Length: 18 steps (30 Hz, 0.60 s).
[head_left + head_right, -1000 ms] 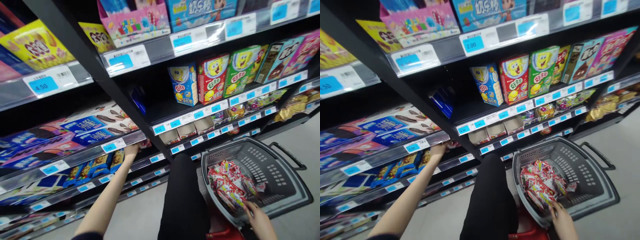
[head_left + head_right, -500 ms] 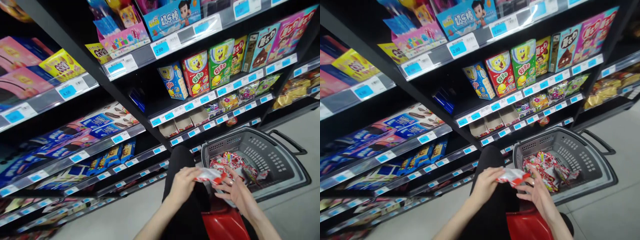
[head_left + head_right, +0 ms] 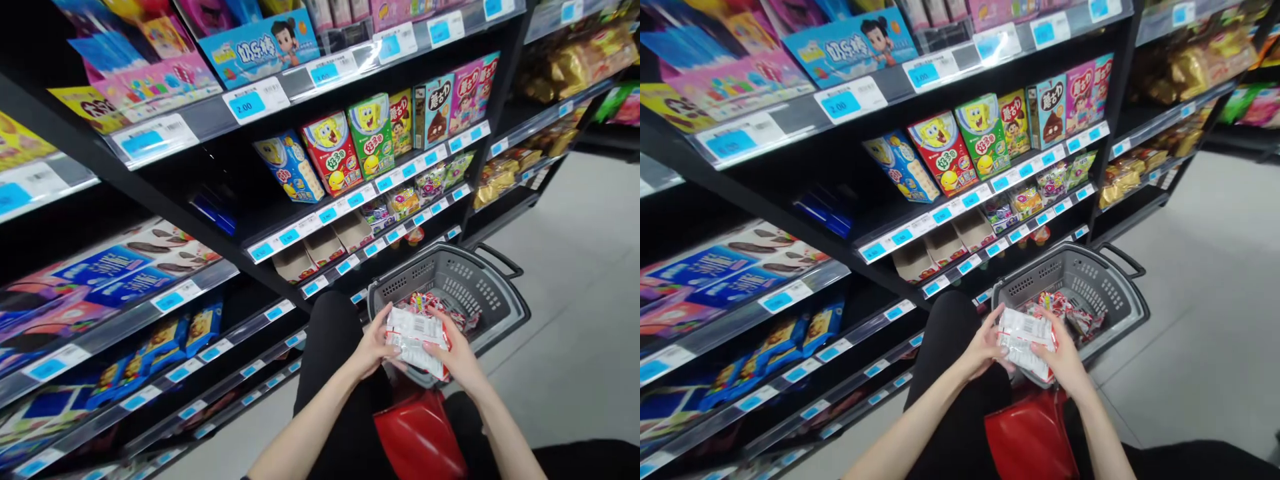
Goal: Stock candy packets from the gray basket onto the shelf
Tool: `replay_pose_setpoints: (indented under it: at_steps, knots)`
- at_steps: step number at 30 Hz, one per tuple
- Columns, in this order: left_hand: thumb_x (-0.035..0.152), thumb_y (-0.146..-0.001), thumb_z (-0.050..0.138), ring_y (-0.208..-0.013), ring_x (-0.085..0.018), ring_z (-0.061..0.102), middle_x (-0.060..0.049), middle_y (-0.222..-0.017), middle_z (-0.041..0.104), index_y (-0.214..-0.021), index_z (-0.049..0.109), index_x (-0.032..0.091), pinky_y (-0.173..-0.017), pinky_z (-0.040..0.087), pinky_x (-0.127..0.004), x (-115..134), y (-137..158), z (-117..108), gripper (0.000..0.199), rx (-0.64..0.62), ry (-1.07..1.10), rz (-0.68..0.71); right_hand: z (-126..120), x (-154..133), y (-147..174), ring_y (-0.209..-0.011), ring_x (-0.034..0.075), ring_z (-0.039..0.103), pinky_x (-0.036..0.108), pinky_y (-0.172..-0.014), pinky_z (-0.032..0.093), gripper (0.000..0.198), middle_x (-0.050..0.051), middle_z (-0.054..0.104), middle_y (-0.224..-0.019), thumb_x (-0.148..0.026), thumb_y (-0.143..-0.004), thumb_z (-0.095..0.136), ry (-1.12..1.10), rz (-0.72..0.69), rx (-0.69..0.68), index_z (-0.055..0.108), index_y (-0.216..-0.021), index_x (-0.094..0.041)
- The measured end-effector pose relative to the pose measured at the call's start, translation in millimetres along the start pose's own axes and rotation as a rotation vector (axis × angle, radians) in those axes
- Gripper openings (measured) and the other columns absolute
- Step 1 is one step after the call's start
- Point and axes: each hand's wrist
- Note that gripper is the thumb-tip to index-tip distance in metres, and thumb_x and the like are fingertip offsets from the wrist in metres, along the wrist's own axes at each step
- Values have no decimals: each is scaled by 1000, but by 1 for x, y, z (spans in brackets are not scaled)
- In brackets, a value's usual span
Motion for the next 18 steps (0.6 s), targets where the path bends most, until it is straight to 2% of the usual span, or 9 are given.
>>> replay_pose_setpoints:
  at_steps: [3, 7, 8, 10, 13, 16, 18]
  knots:
    - [16, -57, 73, -80, -25, 62, -13, -125, 44, -131, 30, 31, -55, 54, -35, -6, -1, -1, 87, 0, 43, -57, -2, 2, -1, -113, 25, 47, 42, -98, 33, 63, 10, 50, -125, -32, -66, 65, 55, -19, 3, 42, -123, -22]
    - [10, -57, 71, -72, -19, 63, -8, -114, 53, -134, 14, 37, -55, 53, -32, -12, -4, -7, 100, 43, 140, -39, 3, 16, -3, -109, 25, 49, 44, -96, 34, 58, 11, 51, -121, -32, -67, 64, 49, -3, 99, 42, -119, -20]
    - [11, -58, 70, -67, -17, 62, -7, -107, 57, -134, 16, 35, -55, 53, -30, -13, -5, -9, 97, 68, 183, -41, 6, 21, -3, -109, 25, 49, 44, -96, 34, 61, 11, 51, -120, -33, -66, 65, 42, -4, 149, 40, -120, -19]
    - [16, -62, 66, -64, -15, 61, -7, -94, 62, -129, 34, 24, -57, 51, -29, -15, -7, -14, 75, 114, 276, -56, 16, 29, -2, -111, 25, 47, 43, -95, 35, 68, 11, 48, -122, -33, -62, 68, 47, -14, 272, 37, -121, -20]
    - [14, -62, 63, -73, -17, 61, -10, -90, 64, -107, 56, 12, -67, 49, -30, -16, -9, -18, 46, 125, 354, -77, 29, 34, 0, -104, 23, 51, 38, -89, 40, 66, 8, 51, -117, -33, -59, 70, 57, 6, 373, 40, -117, -21]
    - [10, -58, 65, -80, -20, 61, -9, -91, 66, -98, 60, 12, -77, 46, -32, -16, -11, -17, 41, 215, 374, -7, 31, 29, 4, -76, 19, 59, 32, -71, 46, 41, 3, 63, -85, -34, -58, 72, 63, 79, 294, 54, -92, -18]
    - [14, -60, 66, -79, -21, 62, -10, -87, 67, -94, 61, 10, -79, 44, -33, -16, -11, -18, 35, 279, 379, 7, 26, 21, 6, -63, 17, 57, 29, -62, 46, 31, 0, 62, -68, -36, -56, 72, 52, 132, 168, 56, -77, -18]
Point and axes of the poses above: each hand's wrist, its own y-axis away from the middle knuckle, its own z-axis out of the palm, x = y × z
